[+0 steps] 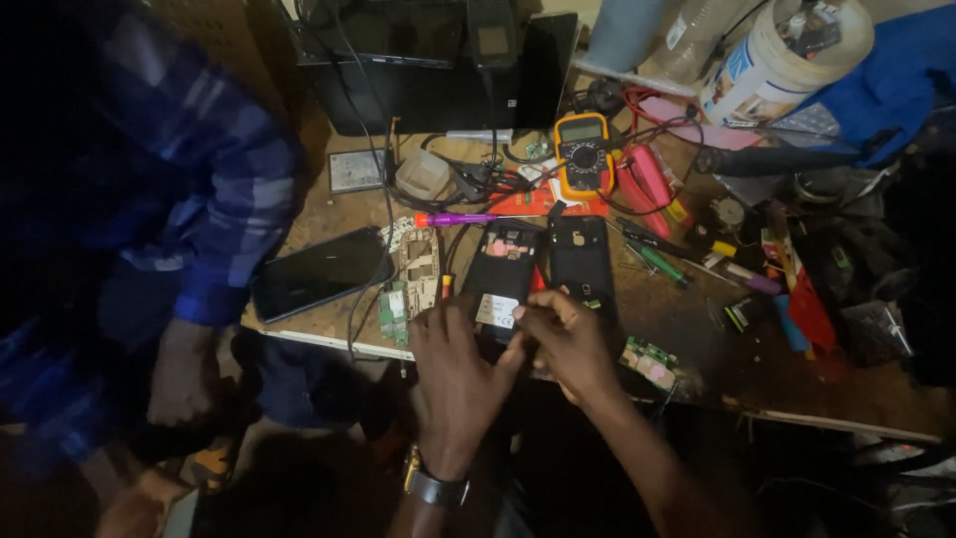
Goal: Soldering and inspecting a small circuit board as part of an electronics repair process
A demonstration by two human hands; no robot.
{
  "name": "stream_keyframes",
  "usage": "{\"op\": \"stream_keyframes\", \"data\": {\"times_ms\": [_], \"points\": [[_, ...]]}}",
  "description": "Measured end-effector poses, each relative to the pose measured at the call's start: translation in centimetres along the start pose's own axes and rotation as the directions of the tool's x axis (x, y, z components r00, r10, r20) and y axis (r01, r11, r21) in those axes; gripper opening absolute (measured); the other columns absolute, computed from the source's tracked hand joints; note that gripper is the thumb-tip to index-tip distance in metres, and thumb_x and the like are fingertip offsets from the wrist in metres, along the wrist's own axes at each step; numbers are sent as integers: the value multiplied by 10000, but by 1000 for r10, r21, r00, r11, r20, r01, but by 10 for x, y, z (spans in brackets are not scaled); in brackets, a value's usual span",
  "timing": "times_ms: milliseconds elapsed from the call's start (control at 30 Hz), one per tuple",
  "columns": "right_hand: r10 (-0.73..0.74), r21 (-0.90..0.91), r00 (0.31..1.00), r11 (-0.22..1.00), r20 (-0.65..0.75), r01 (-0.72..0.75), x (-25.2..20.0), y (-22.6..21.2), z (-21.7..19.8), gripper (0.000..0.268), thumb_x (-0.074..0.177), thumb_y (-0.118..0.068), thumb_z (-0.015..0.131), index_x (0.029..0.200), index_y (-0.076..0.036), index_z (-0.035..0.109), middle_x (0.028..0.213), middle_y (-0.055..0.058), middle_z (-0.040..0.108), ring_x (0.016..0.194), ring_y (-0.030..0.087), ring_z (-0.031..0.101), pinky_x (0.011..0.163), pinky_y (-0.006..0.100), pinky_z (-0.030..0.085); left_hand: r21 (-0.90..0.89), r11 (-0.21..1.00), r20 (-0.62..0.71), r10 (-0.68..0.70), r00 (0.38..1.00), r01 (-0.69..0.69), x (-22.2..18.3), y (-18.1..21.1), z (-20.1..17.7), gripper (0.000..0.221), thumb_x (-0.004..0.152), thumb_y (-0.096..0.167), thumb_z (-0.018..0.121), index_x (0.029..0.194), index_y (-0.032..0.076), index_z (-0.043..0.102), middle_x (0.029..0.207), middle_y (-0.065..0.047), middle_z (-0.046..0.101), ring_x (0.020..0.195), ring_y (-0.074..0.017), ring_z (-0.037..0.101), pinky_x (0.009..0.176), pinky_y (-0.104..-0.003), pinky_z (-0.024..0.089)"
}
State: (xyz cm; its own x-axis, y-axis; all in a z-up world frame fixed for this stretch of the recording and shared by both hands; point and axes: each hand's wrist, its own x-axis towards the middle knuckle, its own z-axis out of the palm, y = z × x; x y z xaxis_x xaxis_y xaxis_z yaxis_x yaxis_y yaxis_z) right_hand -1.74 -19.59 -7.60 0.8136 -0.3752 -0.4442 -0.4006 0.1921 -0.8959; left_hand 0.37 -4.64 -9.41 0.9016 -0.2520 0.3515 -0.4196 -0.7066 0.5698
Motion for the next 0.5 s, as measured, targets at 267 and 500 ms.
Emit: {"op": "stream_keyframes", "data": {"times_ms": [267, 500], "points": [[-95, 30, 989, 995, -117, 99, -27, 16, -32, 183, 889, -140, 740, 1034, -28, 746, 808, 75, 697, 572, 146, 548, 487, 297, 442, -312, 939, 51, -138, 989, 147, -10, 49, -42, 767, 856, 576, 743, 1366, 31, 567, 1298, -157, 698, 1159, -327, 684, 903, -480, 578], [-133, -134, 974, 978, 184, 159, -89, 57, -47, 257, 838, -210, 773, 1046, -63, 807, 945, 16, 825, 622, 104, 679, 489, 255, 567, -695, -100, 660, -481, 577, 712, -33, 29, -30, 395, 827, 97, 800, 1199, -30, 762, 962, -173, 805, 746, -281, 746, 615, -401, 608]]}}
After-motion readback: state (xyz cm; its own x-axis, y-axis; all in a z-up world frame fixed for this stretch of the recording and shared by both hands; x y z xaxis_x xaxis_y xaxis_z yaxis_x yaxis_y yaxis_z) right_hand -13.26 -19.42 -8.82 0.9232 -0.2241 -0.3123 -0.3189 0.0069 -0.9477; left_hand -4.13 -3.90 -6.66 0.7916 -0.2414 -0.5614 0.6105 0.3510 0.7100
